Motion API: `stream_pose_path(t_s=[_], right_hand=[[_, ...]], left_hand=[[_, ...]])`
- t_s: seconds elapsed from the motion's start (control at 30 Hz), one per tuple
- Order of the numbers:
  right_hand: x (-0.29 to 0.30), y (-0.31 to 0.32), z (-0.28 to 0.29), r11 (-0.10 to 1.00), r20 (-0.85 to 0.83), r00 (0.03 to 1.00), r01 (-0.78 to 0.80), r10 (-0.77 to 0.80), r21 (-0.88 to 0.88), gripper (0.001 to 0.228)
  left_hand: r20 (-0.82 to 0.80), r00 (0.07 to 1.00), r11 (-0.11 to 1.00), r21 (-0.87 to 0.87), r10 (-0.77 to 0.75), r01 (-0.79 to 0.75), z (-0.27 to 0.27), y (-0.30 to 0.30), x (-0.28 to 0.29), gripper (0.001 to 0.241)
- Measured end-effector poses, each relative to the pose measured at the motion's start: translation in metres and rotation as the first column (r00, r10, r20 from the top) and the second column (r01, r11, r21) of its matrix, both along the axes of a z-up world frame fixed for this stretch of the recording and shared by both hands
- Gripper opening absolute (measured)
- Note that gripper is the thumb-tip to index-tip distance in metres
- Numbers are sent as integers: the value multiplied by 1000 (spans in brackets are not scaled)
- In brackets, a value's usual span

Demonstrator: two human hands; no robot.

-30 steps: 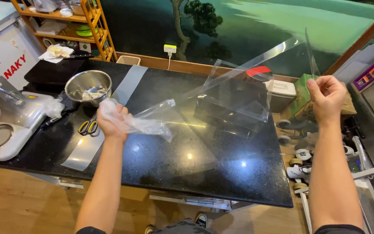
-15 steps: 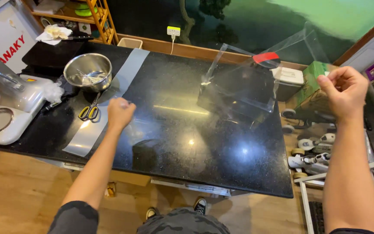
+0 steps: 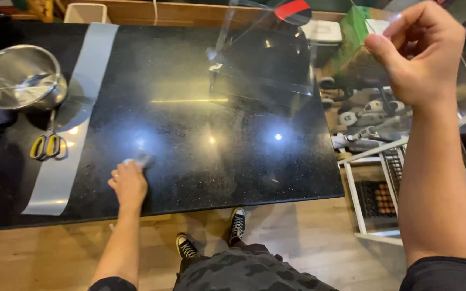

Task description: The person folds and aligns clear plastic sheets on a counter, presses the edges together, and uses small pieces of tape to seal the sides, forming a clear plastic pocket. They smooth the plastic flat and reposition the sheet while working.

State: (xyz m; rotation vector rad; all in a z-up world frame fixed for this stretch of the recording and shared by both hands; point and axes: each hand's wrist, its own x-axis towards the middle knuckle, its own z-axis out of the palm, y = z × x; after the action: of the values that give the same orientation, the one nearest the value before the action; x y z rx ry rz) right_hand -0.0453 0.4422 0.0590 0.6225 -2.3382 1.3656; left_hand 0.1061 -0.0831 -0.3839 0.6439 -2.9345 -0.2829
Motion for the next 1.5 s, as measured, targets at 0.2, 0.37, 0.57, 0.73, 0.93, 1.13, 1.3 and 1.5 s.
stream_pose_path(t_s=[0.2,0.37,0.57,0.73,0.93,1.13,1.3,1.5], right_hand=[[6,-32,10,993,2,995,-102,102,66,20],[-3,-39,-17,963,-31,966,-254,258,94,20],[3,-79,-28,936,-51,963,-243,264,255,23],[9,-102,-37,905,-92,941,-281,325,319,25],[13,-111,-44,876,-105,917,-327,385,354,25],[5,-97,-37,914,-277,902,-234,332,332,25],[18,-110,-12,959,-446,850,-220,279,181,31],[33,-119,-1,973,-261,956,-179,138,-143,26]], left_hand=[[7,990,979,153,138,-137,-15,-52,-18,56],[12,985,985,23,172,-172,45,-59,-57,92],[-97,989,982,161,112,-96,129,-47,-97,85],[-409,912,965,221,-38,139,188,-11,-108,55],[-741,622,276,561,-251,780,305,96,-83,26],[-766,618,-198,643,-177,740,358,132,-90,18],[-830,401,-151,487,-389,860,427,157,-103,18],[-696,432,43,501,-574,864,417,203,-165,21]])
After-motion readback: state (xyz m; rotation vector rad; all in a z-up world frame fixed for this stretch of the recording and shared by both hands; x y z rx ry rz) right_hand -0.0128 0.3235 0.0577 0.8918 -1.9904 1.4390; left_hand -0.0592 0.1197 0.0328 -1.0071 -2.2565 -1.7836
